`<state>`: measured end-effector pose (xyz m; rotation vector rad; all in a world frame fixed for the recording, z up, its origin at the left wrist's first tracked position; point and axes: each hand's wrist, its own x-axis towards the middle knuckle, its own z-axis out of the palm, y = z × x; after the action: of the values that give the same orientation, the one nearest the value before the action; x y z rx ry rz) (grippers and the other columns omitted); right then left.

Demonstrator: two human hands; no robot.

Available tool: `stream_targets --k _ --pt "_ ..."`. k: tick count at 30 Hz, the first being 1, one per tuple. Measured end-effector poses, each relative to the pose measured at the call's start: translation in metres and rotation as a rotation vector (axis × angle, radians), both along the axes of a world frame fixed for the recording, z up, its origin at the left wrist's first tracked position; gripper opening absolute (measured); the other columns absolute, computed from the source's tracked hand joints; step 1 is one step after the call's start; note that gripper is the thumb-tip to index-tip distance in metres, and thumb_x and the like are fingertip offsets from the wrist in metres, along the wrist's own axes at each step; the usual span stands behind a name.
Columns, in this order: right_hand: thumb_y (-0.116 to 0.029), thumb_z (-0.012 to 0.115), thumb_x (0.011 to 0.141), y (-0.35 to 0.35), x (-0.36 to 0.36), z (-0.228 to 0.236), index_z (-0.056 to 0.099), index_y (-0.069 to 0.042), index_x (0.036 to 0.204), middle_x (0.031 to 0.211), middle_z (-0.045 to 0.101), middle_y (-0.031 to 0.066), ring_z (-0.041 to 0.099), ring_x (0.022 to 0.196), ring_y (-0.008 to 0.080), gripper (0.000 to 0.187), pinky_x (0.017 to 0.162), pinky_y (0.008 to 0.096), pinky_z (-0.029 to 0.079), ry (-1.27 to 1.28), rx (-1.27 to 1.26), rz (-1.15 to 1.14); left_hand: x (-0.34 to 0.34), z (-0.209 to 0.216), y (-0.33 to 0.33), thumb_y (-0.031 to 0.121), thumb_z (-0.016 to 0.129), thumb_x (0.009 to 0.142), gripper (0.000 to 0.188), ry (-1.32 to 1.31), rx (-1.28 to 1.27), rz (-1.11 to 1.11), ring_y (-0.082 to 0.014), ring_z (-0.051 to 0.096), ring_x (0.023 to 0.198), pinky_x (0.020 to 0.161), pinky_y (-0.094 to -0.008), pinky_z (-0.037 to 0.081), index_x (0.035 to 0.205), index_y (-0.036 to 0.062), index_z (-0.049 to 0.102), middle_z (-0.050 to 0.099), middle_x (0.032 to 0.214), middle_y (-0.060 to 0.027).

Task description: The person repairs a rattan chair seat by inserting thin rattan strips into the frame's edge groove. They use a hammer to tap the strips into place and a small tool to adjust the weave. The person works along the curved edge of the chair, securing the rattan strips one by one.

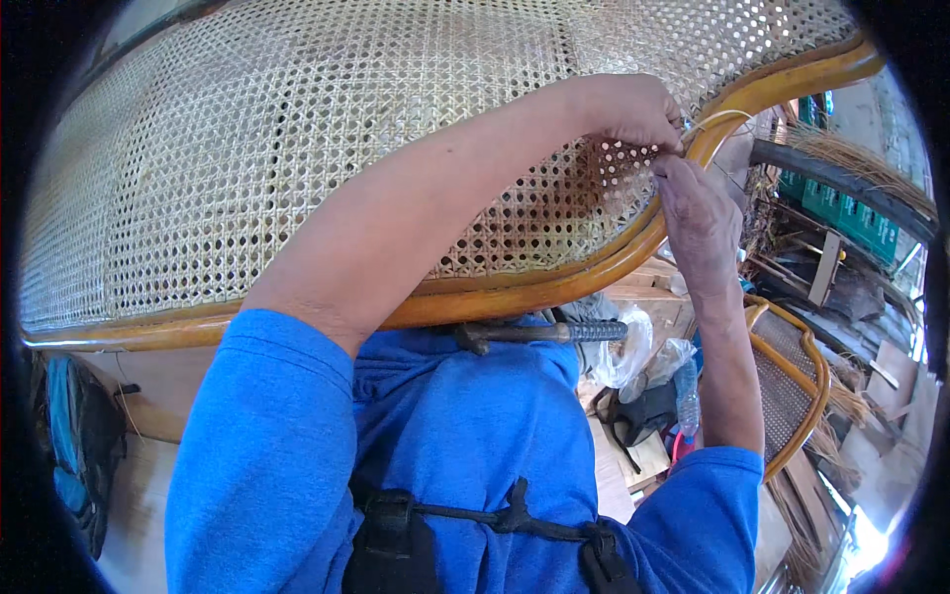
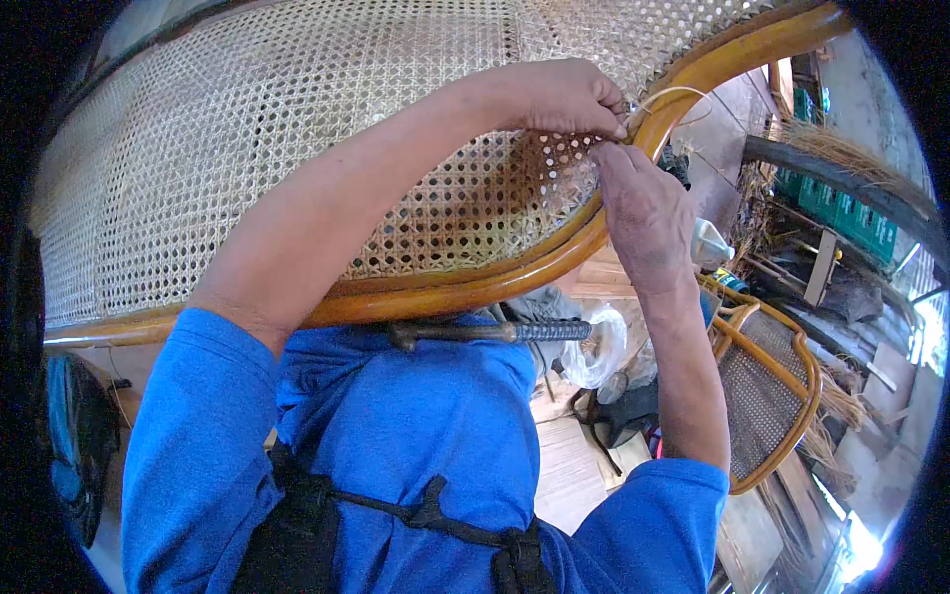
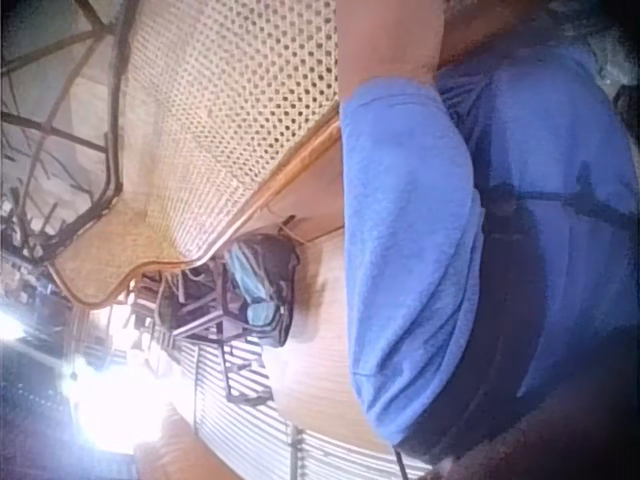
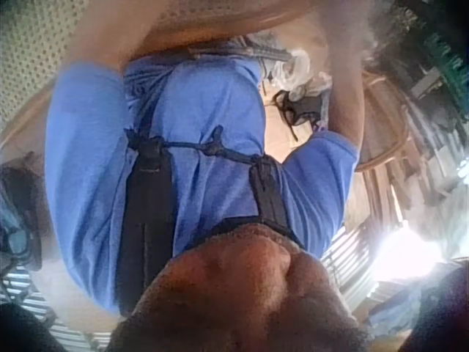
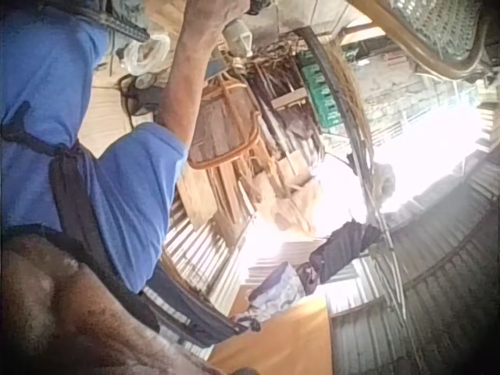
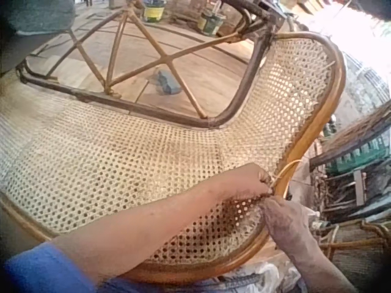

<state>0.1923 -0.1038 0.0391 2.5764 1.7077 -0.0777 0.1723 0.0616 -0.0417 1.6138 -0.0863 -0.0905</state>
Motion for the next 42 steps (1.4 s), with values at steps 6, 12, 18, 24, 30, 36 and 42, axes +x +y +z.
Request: stream_targets --k 6,12,18,24,30,36,42 --pt "-0.007 0.054 0.084 -0.002 0.006 -0.005 0.058 -0.009 0.096 0.087 0.063 0.0109 0.063 0.074 0.0306 0.013 0.062 0.0380 0.050 0.081 0.085 -0.005 0.005 -0.007 -0.001 0.023 0.063 0.079 0.019 -0.060 0.001 0.015 -0.0084 0.051 0.053 0.050 -0.0257 0.042 0.075 0.0047 0.065 0.057 0.062 -0.0007" --pt "-0.006 0.056 0.083 -0.004 0.002 -0.010 0.059 -0.009 0.095 0.086 0.064 0.0103 0.064 0.074 0.0297 0.013 0.063 0.0375 0.049 0.058 0.159 -0.045 0.002 -0.008 -0.001 0.019 0.063 0.080 0.015 -0.010 -0.121 -0.006 -0.0068 0.050 0.050 0.047 -0.0241 0.043 0.074 0.0054 0.065 0.055 0.058 0.0002" --pt "-0.005 0.060 0.080 -0.004 0.006 -0.011 0.059 -0.009 0.094 0.085 0.064 0.0096 0.063 0.073 0.0306 0.015 0.063 0.0387 0.049 0.030 0.110 0.009 0.004 -0.013 -0.004 0.019 0.064 0.079 0.014 -0.005 -0.159 0.013 -0.0073 0.050 0.051 0.049 -0.0240 0.044 0.077 0.0050 0.067 0.057 0.060 0.0002" --pt "-0.008 0.059 0.082 -0.004 -0.002 -0.010 0.059 -0.010 0.096 0.086 0.062 0.0092 0.062 0.073 0.0299 0.014 0.064 0.0386 0.049 -0.096 0.090 0.053 0.004 -0.007 -0.003 0.022 0.065 0.077 0.020 -0.036 -0.089 0.016 -0.0081 0.052 0.059 0.056 -0.0262 0.044 0.084 0.0032 0.069 0.061 0.066 -0.0005" --pt "0.000 0.061 0.079 -0.004 -0.007 -0.011 0.061 -0.005 0.098 0.088 0.062 0.0104 0.062 0.080 0.0282 0.019 0.070 0.0358 0.049 -0.186 0.034 0.067 0.006 -0.002 -0.007 0.021 0.065 0.076 0.022 -0.088 -0.032 -0.002 -0.0121 0.057 0.064 0.060 -0.0293 0.046 0.089 0.0030 0.070 0.065 0.072 -0.0039" --pt "-0.001 0.057 0.078 -0.012 0.000 -0.013 0.061 -0.005 0.098 0.092 0.060 0.0116 0.061 0.081 0.0293 0.021 0.067 0.0378 0.050 -0.078 0.149 0.174 0.020 0.010 -0.010 0.018 0.066 0.072 0.022 -0.193 0.092 -0.064 -0.0146 0.059 0.067 0.062 -0.0310 0.046 0.090 0.0041 0.070 0.067 0.075 -0.0049" --pt "0.002 0.057 0.076 -0.014 -0.001 -0.009 0.062 -0.006 0.101 0.097 0.058 0.0099 0.062 0.086 0.0277 0.027 0.070 0.0367 0.051 -0.142 0.075 0.184 0.037 0.022 -0.008 0.014 0.069 0.069 0.021 -0.202 0.223 -0.158 -0.0146 0.058 0.068 0.062 -0.0309 0.046 0.088 0.0053 0.070 0.067 0.075 -0.0047"
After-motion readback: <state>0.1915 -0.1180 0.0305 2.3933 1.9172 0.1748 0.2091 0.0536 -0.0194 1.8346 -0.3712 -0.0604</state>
